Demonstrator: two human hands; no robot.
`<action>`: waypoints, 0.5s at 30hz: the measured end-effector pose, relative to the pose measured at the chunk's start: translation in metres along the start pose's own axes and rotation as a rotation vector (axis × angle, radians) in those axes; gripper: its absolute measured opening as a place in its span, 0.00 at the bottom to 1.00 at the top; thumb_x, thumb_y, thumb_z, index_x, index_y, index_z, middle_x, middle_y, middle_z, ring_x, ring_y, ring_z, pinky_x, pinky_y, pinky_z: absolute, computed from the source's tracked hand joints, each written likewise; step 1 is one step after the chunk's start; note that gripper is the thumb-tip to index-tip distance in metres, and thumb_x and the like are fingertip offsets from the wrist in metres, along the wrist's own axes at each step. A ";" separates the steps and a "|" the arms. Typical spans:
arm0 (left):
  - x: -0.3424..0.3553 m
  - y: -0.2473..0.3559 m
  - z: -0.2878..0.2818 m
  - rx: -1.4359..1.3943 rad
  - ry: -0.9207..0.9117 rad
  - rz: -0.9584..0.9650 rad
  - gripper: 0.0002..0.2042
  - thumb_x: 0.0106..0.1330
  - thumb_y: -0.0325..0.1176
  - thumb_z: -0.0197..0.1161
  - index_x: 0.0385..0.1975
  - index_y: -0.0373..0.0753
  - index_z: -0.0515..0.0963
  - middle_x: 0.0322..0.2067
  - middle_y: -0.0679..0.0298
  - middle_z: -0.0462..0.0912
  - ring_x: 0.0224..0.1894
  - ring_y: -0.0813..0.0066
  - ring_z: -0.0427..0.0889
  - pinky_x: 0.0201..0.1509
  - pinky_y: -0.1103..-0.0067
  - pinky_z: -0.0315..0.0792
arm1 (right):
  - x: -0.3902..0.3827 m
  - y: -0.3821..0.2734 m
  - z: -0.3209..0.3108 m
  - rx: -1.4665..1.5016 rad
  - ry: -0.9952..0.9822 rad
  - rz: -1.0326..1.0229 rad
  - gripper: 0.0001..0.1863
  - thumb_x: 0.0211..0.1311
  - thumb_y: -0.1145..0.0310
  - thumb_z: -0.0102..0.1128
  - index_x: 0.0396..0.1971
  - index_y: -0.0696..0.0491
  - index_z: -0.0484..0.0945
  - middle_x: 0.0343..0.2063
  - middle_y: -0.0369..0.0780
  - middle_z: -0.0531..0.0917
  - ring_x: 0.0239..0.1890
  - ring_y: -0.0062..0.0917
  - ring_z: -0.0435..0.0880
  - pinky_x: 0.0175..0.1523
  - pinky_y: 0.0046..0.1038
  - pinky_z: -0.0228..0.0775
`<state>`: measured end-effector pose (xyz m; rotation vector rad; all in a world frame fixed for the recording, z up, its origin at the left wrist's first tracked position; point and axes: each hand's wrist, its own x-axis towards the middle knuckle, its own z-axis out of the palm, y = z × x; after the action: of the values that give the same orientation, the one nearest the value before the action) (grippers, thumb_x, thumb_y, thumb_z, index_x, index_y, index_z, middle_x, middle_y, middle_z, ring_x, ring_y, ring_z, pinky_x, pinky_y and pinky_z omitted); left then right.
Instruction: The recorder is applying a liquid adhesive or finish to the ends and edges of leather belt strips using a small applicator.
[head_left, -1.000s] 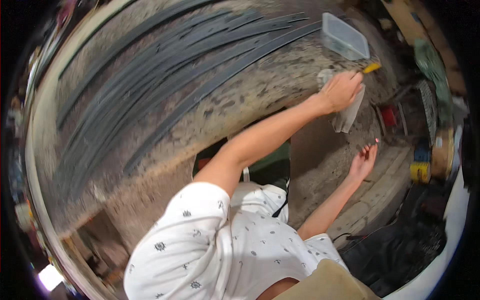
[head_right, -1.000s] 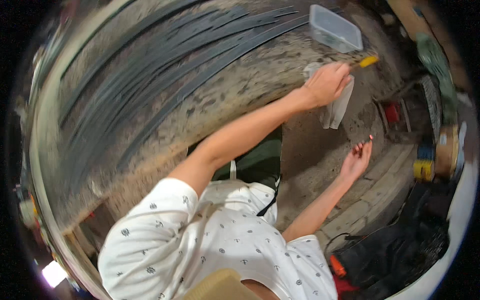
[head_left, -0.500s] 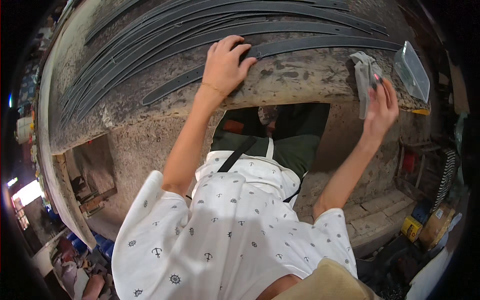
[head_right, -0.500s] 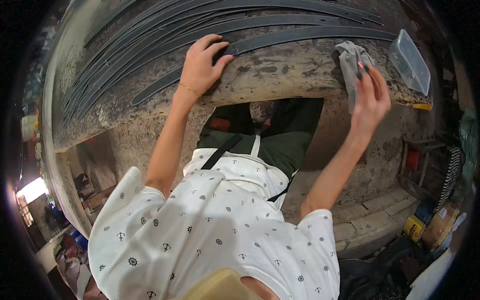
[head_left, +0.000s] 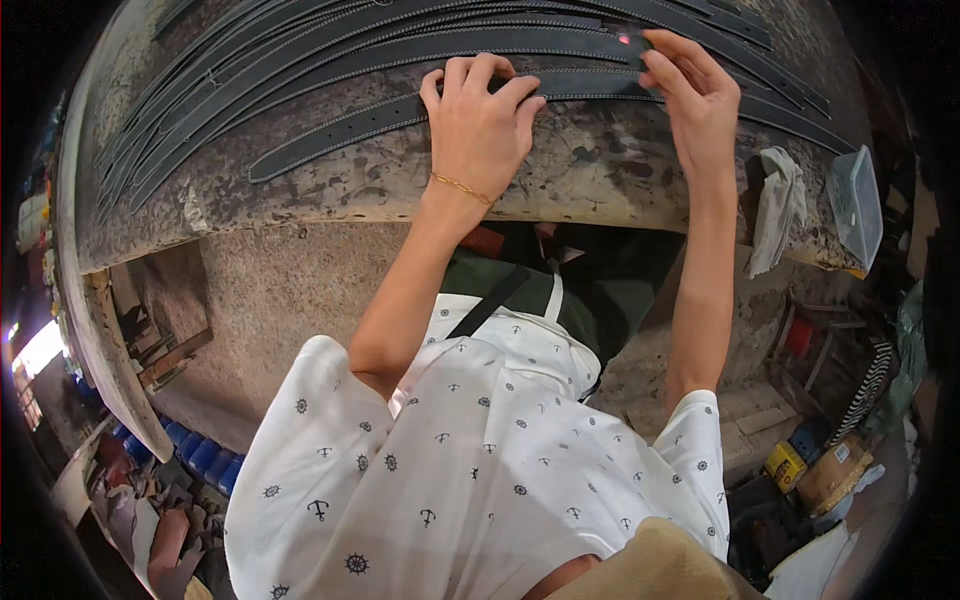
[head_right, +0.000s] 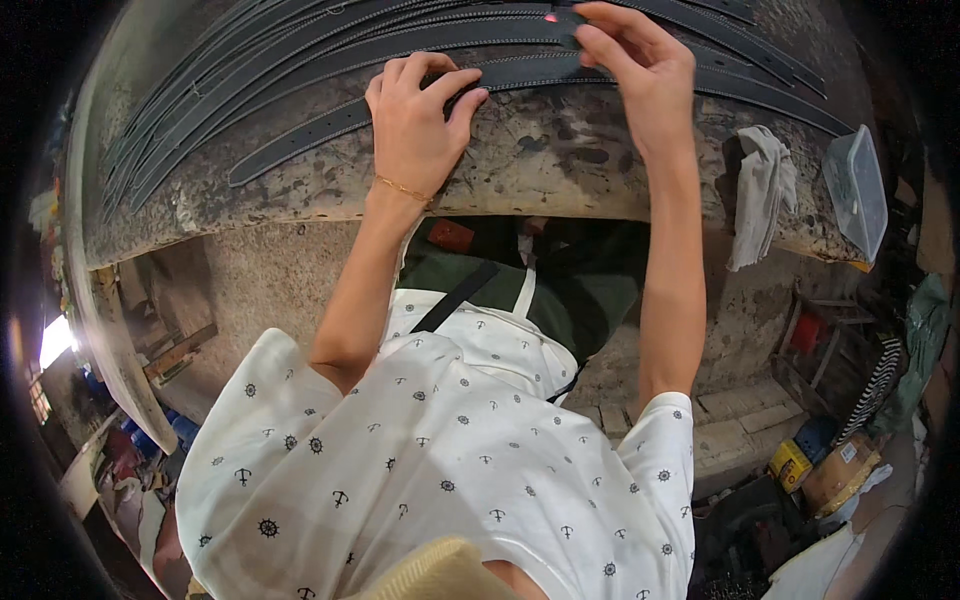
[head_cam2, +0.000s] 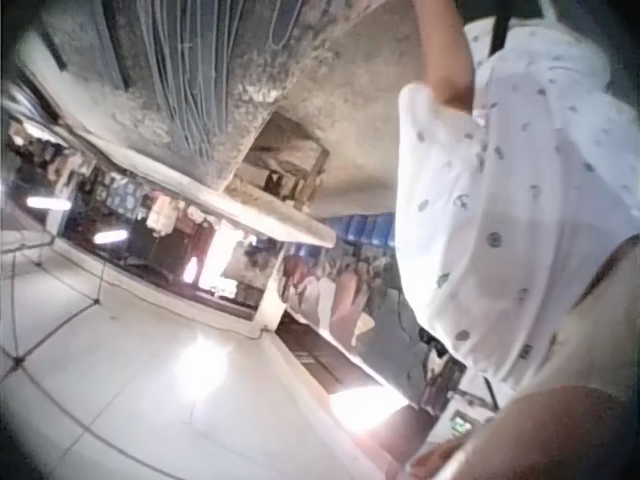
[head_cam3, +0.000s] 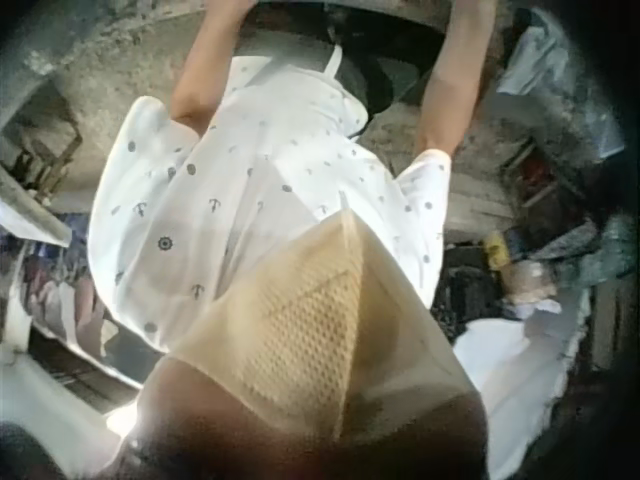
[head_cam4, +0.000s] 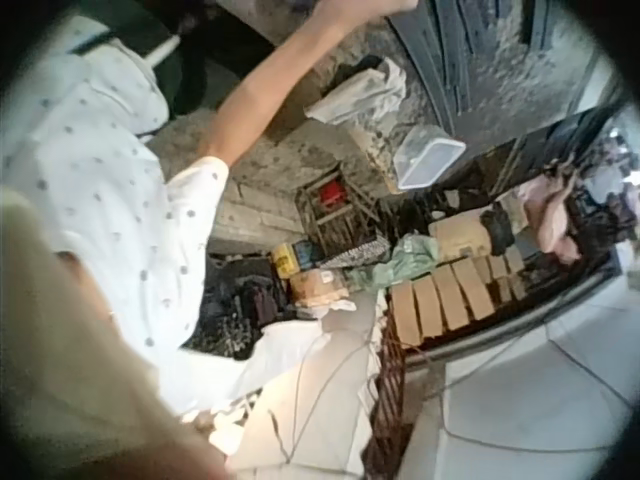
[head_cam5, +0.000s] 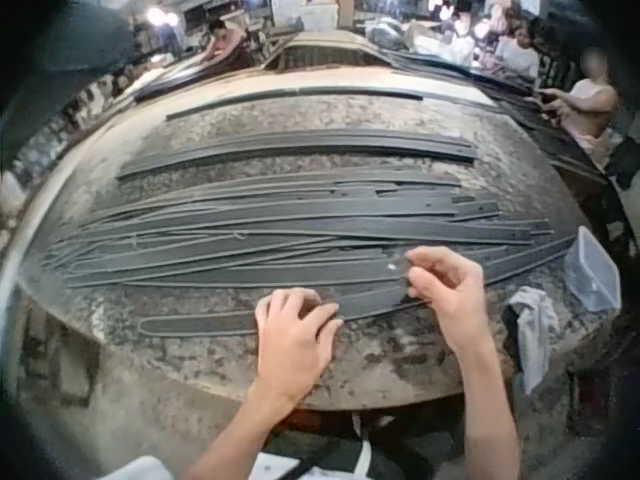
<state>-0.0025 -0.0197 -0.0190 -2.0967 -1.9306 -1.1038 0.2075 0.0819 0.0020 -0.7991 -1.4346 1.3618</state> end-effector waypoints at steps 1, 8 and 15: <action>0.000 0.001 0.003 -0.006 -0.010 -0.011 0.11 0.56 0.33 0.71 0.38 0.41 0.84 0.40 0.66 0.80 0.45 0.63 0.76 0.54 0.63 0.66 | 0.004 0.008 0.004 -0.004 0.000 0.016 0.14 0.65 0.76 0.65 0.50 0.60 0.82 0.38 0.36 0.84 0.36 0.17 0.81 0.44 0.20 0.75; -0.002 0.013 -0.016 -0.220 -0.197 0.051 0.06 0.58 0.26 0.67 0.31 0.37 0.77 0.37 0.64 0.79 0.48 0.61 0.76 0.60 0.58 0.63 | 0.009 0.025 0.030 -0.258 -0.042 0.005 0.12 0.63 0.77 0.66 0.46 0.57 0.84 0.35 0.32 0.83 0.36 0.12 0.79 0.41 0.16 0.72; -0.006 0.014 -0.014 -0.189 -0.166 -0.121 0.10 0.56 0.27 0.70 0.37 0.39 0.78 0.36 0.66 0.79 0.41 0.63 0.77 0.57 0.63 0.64 | 0.011 0.031 0.018 -0.212 0.007 0.013 0.12 0.66 0.76 0.64 0.48 0.59 0.83 0.37 0.34 0.83 0.39 0.15 0.81 0.44 0.18 0.76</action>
<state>0.0043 -0.0351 -0.0065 -2.2591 -2.1309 -1.2146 0.1826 0.0906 -0.0240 -0.9494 -1.5885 1.2286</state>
